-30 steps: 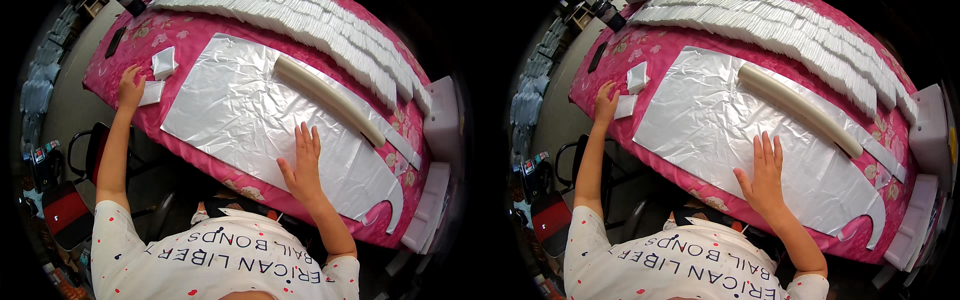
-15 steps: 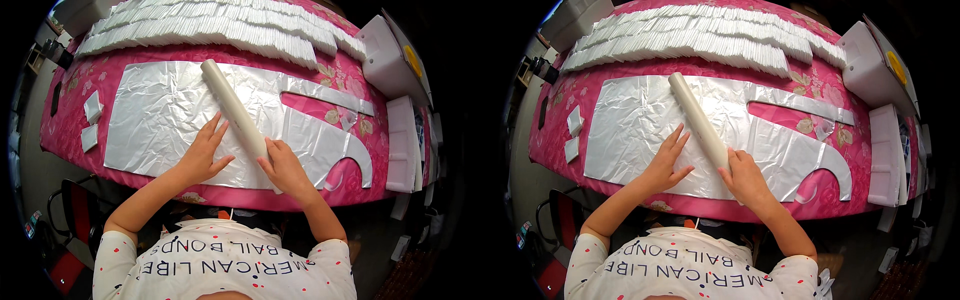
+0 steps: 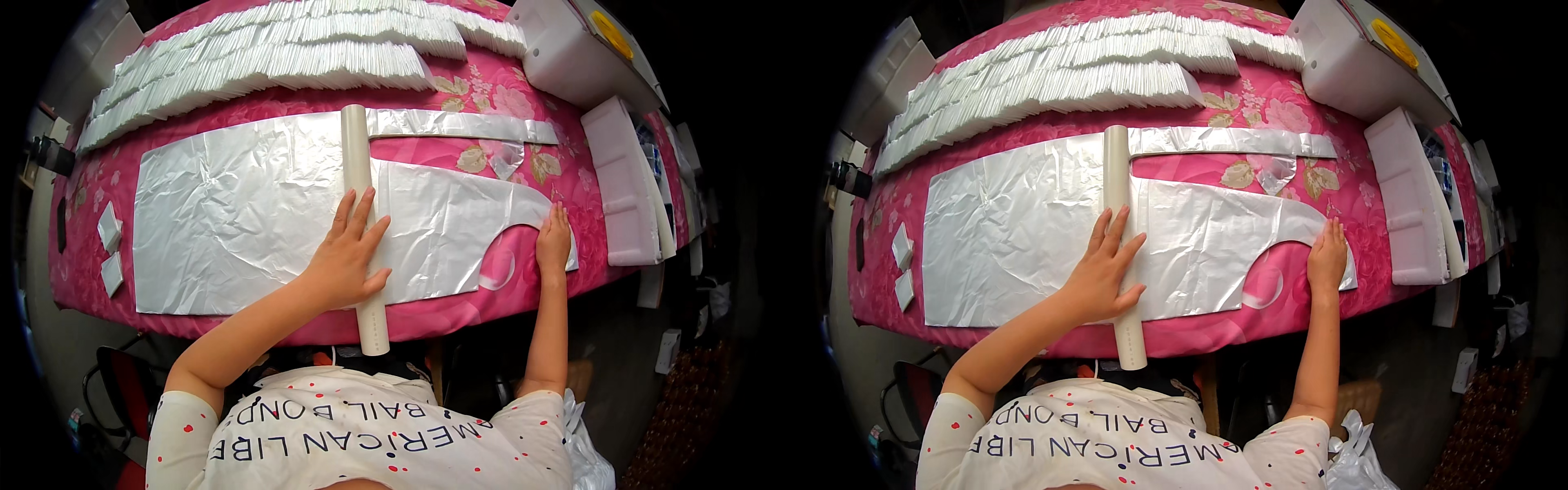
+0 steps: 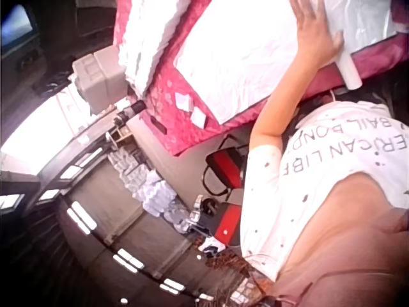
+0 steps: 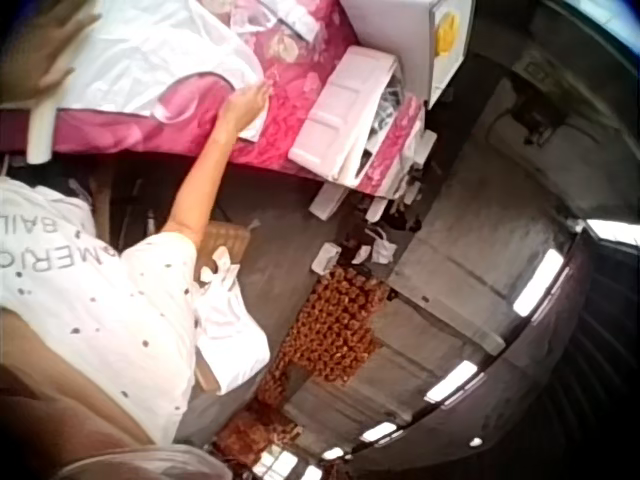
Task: The person repeatedly unrolls a roll of clear plastic film, places a small white rectangular item onto the film, folds the film around it, and sets the wrapped item aside. This process is repeated multiple times on a pink floral tablecloth.
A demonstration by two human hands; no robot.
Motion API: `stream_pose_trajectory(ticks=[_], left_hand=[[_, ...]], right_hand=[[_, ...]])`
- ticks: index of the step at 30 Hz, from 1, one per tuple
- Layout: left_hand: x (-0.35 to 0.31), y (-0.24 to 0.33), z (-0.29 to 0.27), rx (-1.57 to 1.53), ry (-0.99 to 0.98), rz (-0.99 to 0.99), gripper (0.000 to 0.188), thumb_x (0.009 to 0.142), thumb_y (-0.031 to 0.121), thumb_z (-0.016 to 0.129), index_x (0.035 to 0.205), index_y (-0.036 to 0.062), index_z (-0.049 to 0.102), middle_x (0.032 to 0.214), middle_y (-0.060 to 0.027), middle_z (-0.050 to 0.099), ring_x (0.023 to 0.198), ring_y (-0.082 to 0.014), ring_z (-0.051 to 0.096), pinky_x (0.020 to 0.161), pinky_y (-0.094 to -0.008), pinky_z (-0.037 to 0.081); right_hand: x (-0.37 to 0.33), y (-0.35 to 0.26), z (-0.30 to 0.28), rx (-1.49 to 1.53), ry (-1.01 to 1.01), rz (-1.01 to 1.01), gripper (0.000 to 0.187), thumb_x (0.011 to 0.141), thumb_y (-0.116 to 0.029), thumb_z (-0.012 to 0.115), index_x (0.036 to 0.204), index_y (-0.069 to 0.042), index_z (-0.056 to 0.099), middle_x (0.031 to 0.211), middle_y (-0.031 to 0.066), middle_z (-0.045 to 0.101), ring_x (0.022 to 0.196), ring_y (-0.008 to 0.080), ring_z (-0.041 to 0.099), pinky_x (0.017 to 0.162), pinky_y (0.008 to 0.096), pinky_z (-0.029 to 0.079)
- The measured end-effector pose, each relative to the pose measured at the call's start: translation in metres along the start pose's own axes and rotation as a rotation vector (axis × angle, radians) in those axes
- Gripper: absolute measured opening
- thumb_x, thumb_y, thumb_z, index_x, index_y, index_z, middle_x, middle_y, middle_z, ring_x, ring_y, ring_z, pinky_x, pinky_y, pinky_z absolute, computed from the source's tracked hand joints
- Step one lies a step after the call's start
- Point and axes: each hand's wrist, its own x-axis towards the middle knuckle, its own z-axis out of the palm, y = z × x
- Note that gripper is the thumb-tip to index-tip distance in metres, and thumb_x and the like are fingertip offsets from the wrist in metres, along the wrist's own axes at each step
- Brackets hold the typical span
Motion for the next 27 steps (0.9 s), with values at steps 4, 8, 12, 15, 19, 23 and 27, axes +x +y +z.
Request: stream_pose_trajectory(ticks=[4,8,12,15,19,23,27], left_hand=[[-0.001,-0.001,-0.003,-0.012,-0.002,-0.004,0.063,0.073,0.029,0.063,0.127,0.0025,0.046,0.147,-0.0244,0.013,0.135,-0.0476,0.006,0.106,-0.0508,0.025],[-0.001,-0.001,-0.003,0.001,-0.011,0.005,0.063,0.073,0.031,0.064,0.127,0.0031,0.047,0.147,-0.0237,0.015,0.135,-0.0476,0.007,0.105,-0.0514,0.027],[0.0,-0.001,-0.002,0.006,0.033,0.051,0.064,0.073,0.034,0.065,0.126,0.0022,0.047,0.146,-0.0235,0.017,0.134,-0.0477,0.008,0.105,-0.0517,0.027],[-0.004,0.001,-0.002,-0.014,0.13,0.088,0.063,0.074,0.032,0.066,0.125,0.0008,0.048,0.143,-0.0229,0.023,0.131,-0.0431,0.018,0.103,-0.0491,0.03],[-0.006,0.027,-0.015,-0.805,0.121,-0.156,0.047,0.081,0.02,0.064,0.122,0.0005,0.05,0.127,-0.0176,0.044,0.112,-0.0254,0.046,0.09,-0.0373,0.042],[-0.007,0.007,-0.034,-1.382,-0.211,-0.605,0.029,0.085,0.011,0.061,0.112,0.0014,0.056,0.098,-0.0076,0.063,0.084,-0.0106,0.059,0.072,-0.0243,0.047],[-0.053,-0.075,-0.073,-1.215,-0.062,-0.754,0.014,0.083,0.013,0.064,0.093,0.0035,0.061,0.08,-0.0025,0.062,0.07,-0.0093,0.057,0.06,-0.0233,0.047]], right_hand=[[-0.003,0.007,0.0,0.026,0.121,0.022,0.03,0.088,-0.013,0.048,0.11,0.005,0.06,0.118,0.0196,0.057,0.114,0.0312,0.052,0.097,0.0368,0.04],[-0.003,-0.007,-0.012,-0.005,0.25,0.048,0.013,0.08,-0.012,0.061,0.085,-0.001,0.065,0.09,0.0124,0.066,0.085,0.0305,0.061,0.076,0.0386,0.047],[-0.008,-0.028,-0.039,0.019,0.338,-0.013,0.012,0.071,-0.01,0.069,0.074,-0.005,0.06,0.078,0.0086,0.063,0.073,0.0306,0.059,0.067,0.04,0.046],[-0.016,-0.087,-0.063,0.3,0.274,0.006,0.016,0.07,-0.007,0.072,0.075,-0.003,0.057,0.076,0.0073,0.064,0.068,0.0251,0.06,0.063,0.0353,0.047],[-0.05,-0.191,-0.078,0.927,-0.185,-0.051,0.012,0.076,-0.008,0.069,0.082,-0.002,0.06,0.077,0.0067,0.064,0.064,0.0135,0.059,0.061,0.0257,0.047],[-0.079,-0.258,-0.083,0.93,-0.387,-0.561,0.022,0.074,-0.01,0.07,0.094,-0.003,0.062,0.094,0.0096,0.064,0.08,0.0227,0.061,0.069,0.0312,0.049],[-0.094,-0.274,-0.088,0.987,-0.363,-0.594,0.027,0.072,-0.012,0.072,0.095,-0.004,0.062,0.095,0.01,0.063,0.082,0.0256,0.06,0.069,0.0337,0.049]])
